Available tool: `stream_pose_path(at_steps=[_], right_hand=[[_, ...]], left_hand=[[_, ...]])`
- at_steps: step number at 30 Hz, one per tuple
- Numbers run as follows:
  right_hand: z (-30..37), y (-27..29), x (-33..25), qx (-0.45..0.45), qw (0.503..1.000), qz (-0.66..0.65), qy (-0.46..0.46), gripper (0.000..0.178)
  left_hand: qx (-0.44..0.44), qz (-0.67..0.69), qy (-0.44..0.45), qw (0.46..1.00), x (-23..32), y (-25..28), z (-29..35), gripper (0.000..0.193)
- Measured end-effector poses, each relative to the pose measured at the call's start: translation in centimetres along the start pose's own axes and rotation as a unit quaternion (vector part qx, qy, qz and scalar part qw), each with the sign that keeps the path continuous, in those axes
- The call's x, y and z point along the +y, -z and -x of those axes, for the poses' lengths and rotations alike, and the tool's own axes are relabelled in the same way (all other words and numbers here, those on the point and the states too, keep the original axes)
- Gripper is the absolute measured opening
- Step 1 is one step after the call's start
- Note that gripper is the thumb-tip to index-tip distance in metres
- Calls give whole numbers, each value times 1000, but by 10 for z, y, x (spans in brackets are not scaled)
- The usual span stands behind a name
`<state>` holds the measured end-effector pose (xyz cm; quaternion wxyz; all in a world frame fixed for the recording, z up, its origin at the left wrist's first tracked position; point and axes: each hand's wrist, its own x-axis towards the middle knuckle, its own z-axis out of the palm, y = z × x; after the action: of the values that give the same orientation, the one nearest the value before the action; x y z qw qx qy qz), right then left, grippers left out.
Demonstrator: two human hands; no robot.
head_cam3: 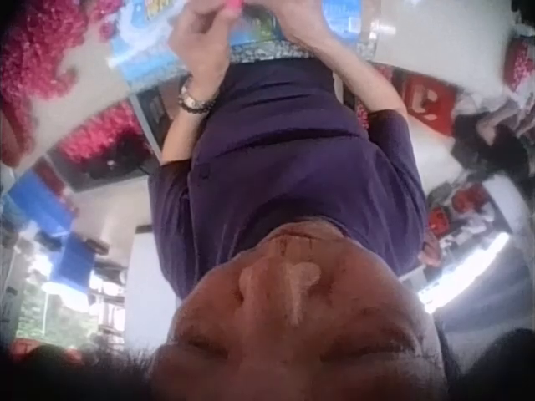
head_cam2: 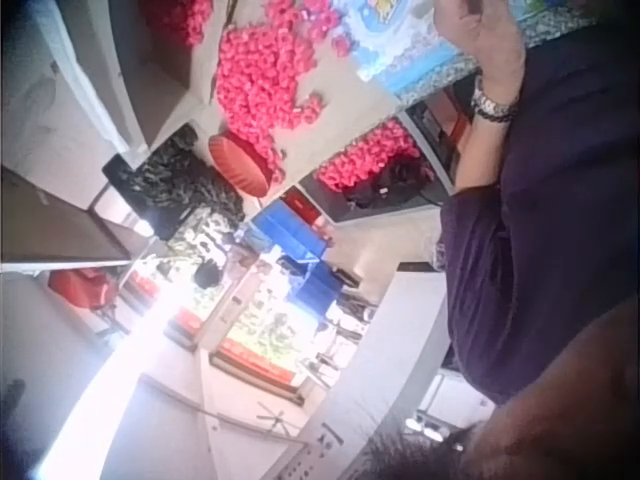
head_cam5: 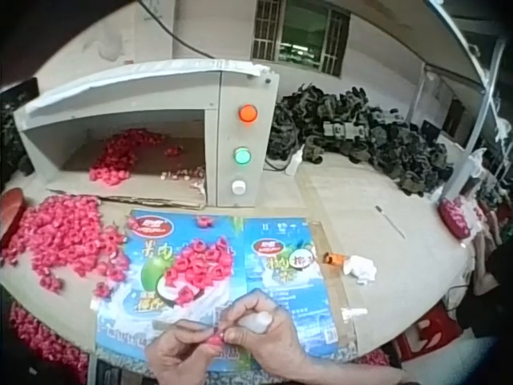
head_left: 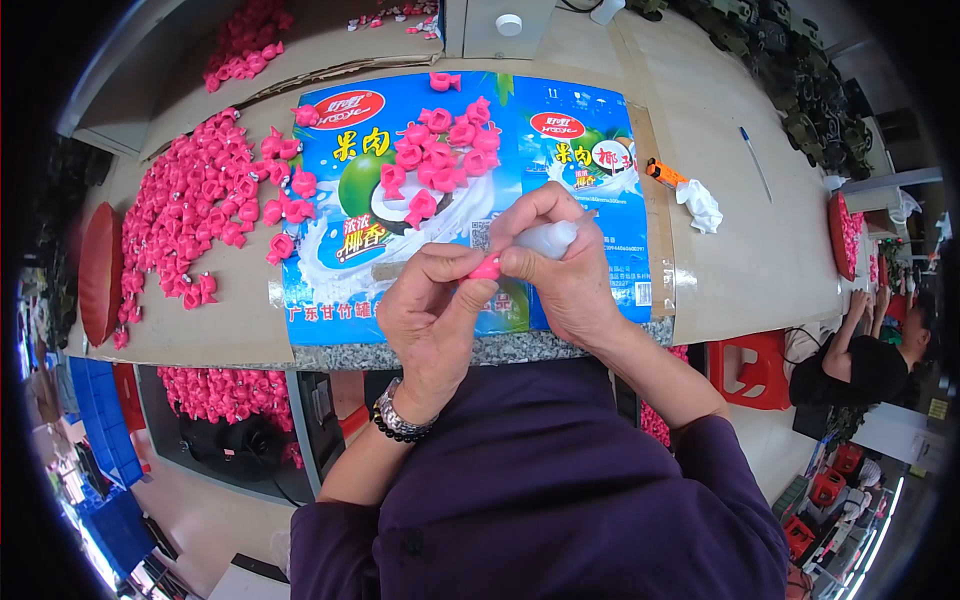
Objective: The person takes plastic toy pieces from a machine and tabletop, applies glue onto them using a squeeze bottle, and joins the components together by hand.
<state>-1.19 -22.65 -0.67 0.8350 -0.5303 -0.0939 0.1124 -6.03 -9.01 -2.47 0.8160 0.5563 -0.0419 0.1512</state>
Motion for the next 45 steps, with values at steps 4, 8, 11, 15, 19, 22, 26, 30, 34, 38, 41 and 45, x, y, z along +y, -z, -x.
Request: stream_pose_path(at_steps=[4,8,11,15,19,22,26,30,34,38,41,45], right_hand=[[0,2,-1,-9,998,59,-22,28],[-2,-4,-11,29,991,125,-24,26],[-7,10,-14,22,979,202,19,24],[-7,9,-19,50,988,142,-22,22],[-8,8,-17,62,990,128,-6,29],[-8,5,-22,75,989,123,-2,37],[-9,10,-28,65,975,206,48,45],[-8,18,-33,11,977,209,49,48],[-11,17,-48,-4,855,476,206,43],[-8,11,-57,18,784,526,329,34],[-9,21,-58,-11,762,526,378,33],[-11,24,-61,-26,750,523,405,29]], left_hand=[[-37,-46,43,997,8,11,-7,14],[-42,-289,-59,955,13,45,-29,15],[24,-489,-197,850,37,65,-57,18],[32,-639,-278,717,42,66,-66,22],[-107,-594,-164,780,25,42,-62,29],[-135,-619,-92,768,15,38,-66,29],[-152,-646,-109,740,9,40,-70,26],[-129,-492,-85,857,7,43,-67,22],[-109,-45,189,975,15,38,-47,27],[-120,44,213,969,17,23,-34,35],[-116,115,226,960,15,20,-29,38],[-123,127,226,958,13,20,-26,39]])
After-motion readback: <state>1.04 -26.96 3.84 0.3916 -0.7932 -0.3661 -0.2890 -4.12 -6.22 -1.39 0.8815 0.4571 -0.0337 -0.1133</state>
